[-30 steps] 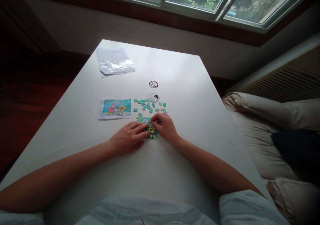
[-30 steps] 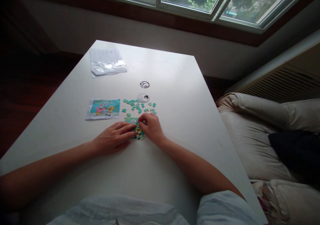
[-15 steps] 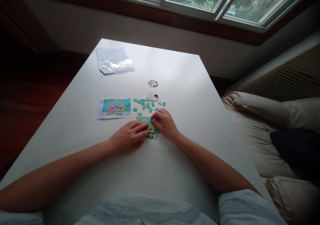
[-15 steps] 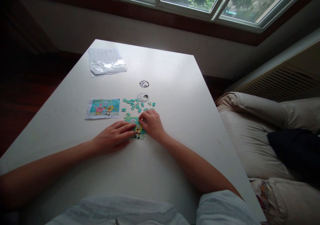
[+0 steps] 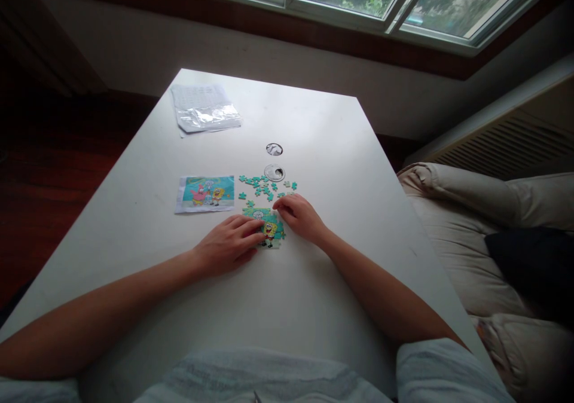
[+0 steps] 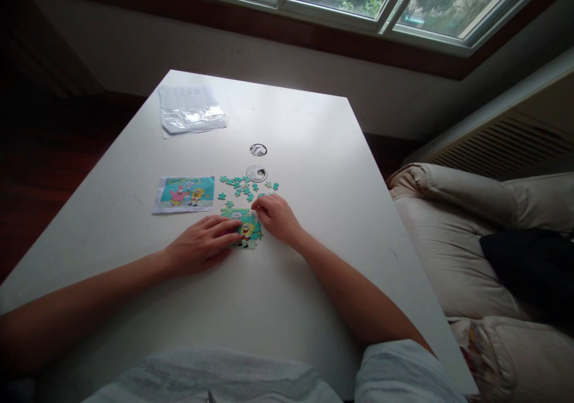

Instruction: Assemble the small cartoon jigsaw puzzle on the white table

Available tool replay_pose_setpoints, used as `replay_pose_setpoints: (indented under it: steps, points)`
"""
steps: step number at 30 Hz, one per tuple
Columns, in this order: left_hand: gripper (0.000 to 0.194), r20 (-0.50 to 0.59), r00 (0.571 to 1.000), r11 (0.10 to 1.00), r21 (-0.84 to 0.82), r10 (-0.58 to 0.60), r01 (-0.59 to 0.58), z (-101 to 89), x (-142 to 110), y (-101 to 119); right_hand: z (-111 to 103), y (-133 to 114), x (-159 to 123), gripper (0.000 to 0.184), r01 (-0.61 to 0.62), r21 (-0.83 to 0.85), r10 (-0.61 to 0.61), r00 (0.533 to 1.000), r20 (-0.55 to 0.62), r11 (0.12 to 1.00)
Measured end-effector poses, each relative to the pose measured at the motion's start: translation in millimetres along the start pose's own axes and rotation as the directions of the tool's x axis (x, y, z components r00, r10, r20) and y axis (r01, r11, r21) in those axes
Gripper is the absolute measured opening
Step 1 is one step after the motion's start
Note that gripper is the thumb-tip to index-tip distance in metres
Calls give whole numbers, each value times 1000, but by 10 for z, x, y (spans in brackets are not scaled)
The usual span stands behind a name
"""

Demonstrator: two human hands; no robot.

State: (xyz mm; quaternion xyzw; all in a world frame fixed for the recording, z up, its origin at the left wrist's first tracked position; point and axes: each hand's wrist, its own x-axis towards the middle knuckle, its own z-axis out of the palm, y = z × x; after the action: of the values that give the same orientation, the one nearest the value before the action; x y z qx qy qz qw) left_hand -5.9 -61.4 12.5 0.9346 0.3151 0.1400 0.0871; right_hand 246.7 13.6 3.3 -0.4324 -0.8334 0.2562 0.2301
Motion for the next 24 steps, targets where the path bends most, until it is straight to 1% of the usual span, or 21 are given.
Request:
replay_pose_setpoints:
  steps: [3,5,7,8,10,13,15,18,24]
  points:
    - [33,-17,1000,1000,-3,-22,22,-5,2,-6,-67,17,6,18,20,17,-21,999,43,1000]
    - [33,-37,999,999,-8,-36,35,-7,3,-9,-117,43,17,17,-21,34,20,1000,9,999]
    - [34,-47,998,999,-12,-40,39,-5,2,-11,-175,98,37,18,-95,61,101,990,-94,994]
    - [36,-44,998,999,-10,-38,37,-3,1,-11,-208,139,52,19,-130,76,141,977,-159,989]
    - [42,-24,999,1000,3,-29,29,7,-2,-11,-276,243,84,22,-183,98,203,941,-269,978]
    - [50,16,999,999,23,-28,27,25,-5,-11,-354,419,124,24,-244,146,282,880,-381,959]
    - [54,32,999,999,30,-32,31,36,-4,-13,-371,520,135,24,-268,169,315,860,-402,948]
    - [57,38,999,999,35,-27,26,47,-1,-17,-346,616,137,24,-283,178,332,855,-399,943]
    - [59,49,999,998,61,-16,13,48,10,-3,-240,635,188,23,-296,127,321,850,-417,947]
